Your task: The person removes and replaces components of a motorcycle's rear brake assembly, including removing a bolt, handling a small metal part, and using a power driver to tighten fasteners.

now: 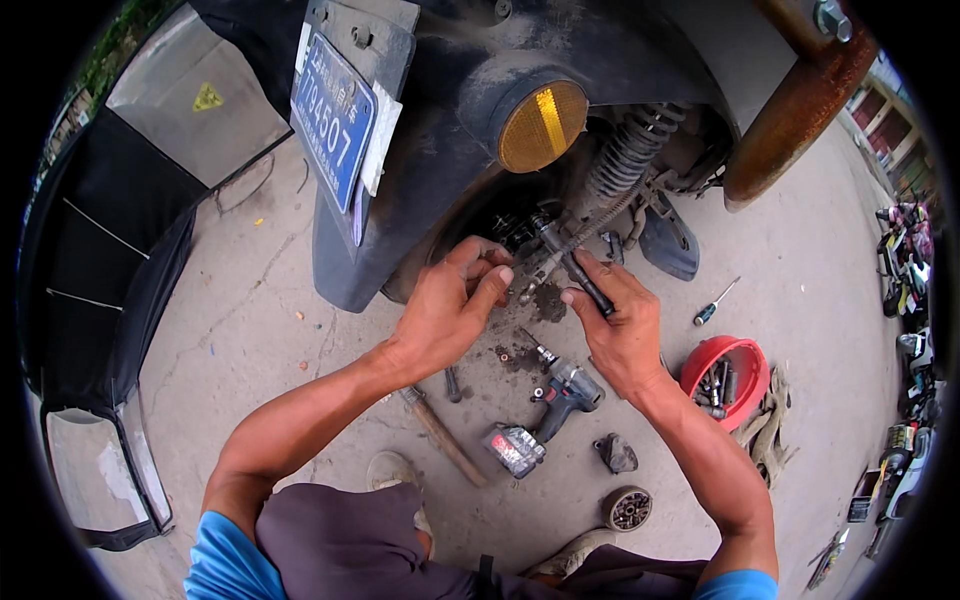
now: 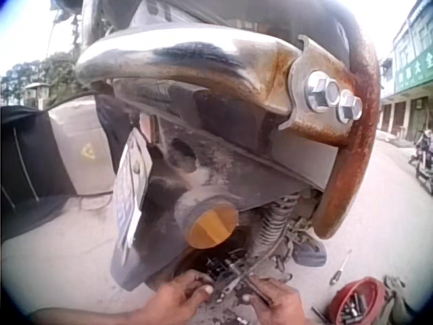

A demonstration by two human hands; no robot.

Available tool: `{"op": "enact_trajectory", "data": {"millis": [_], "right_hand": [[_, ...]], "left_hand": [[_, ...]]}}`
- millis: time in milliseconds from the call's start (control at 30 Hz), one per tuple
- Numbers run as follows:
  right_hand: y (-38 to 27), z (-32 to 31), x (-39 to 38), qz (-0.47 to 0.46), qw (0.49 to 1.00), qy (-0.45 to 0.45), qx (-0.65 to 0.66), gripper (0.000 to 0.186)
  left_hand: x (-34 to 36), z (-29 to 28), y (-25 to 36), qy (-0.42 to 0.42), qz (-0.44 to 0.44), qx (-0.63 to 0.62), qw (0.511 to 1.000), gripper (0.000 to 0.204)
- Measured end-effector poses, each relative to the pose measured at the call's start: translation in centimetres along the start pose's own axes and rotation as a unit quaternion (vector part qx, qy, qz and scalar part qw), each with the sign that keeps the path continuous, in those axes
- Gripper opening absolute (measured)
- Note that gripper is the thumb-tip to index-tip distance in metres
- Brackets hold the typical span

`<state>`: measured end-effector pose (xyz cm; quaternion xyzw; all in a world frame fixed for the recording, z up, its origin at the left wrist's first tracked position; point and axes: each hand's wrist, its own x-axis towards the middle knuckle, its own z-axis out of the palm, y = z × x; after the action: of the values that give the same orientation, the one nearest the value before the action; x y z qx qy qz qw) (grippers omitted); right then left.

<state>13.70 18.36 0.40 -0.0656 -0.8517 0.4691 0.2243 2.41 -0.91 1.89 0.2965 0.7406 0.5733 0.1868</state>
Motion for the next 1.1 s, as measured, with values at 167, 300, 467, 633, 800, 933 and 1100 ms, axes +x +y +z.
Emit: {"op": "enact_trajectory", "data": {"millis": [167, 300, 467, 633, 800, 933, 1100], "right_hand": [[-0.7, -0.8, 1.5, 0.366, 0.778, -0.084, 0.503, 0.034], [-1.0, -1.9, 1.6, 0.358, 0.820, -0.144, 0.422, 0.034], [-1.4, -0.5, 0.2, 0.084, 0.996, -0.025, -0.024, 0.029], [-0.6, -1.5, 1.2, 0.257, 0.926, -0.058, 0.269, 0.024], [-1.3, -0.5, 0.7, 0.234, 0.953, -0.039, 0.188, 0.027], [0.6, 0.8, -0.4, -0.031, 0.996, 0.057, -0.061, 0.027], [-2.7, -0.2, 0.9, 0.306, 0.896, -0.016, 0.321, 0.026]], "left_hand": [[1.3, -1.3, 0.3, -0.027, -0.045, -0.008, 0.999, 0.024], [1.5, -1.0, 0.0, -0.021, -0.030, -0.010, 0.999, 0.024], [1.8, -0.9, 0.1, 0.002, -0.009, 0.000, 1.000, 0.021], [2.4, -1.2, -0.4, 0.056, 0.059, 0.060, 0.995, 0.020], [2.6, -1.3, -1.0, 0.126, 0.163, 0.150, 0.967, 0.023], [1.9, -1.4, -0.8, 0.132, 0.172, 0.184, 0.959, 0.024], [1.6, -1.7, -1.2, 0.142, 0.172, 0.197, 0.955, 0.025]]}}
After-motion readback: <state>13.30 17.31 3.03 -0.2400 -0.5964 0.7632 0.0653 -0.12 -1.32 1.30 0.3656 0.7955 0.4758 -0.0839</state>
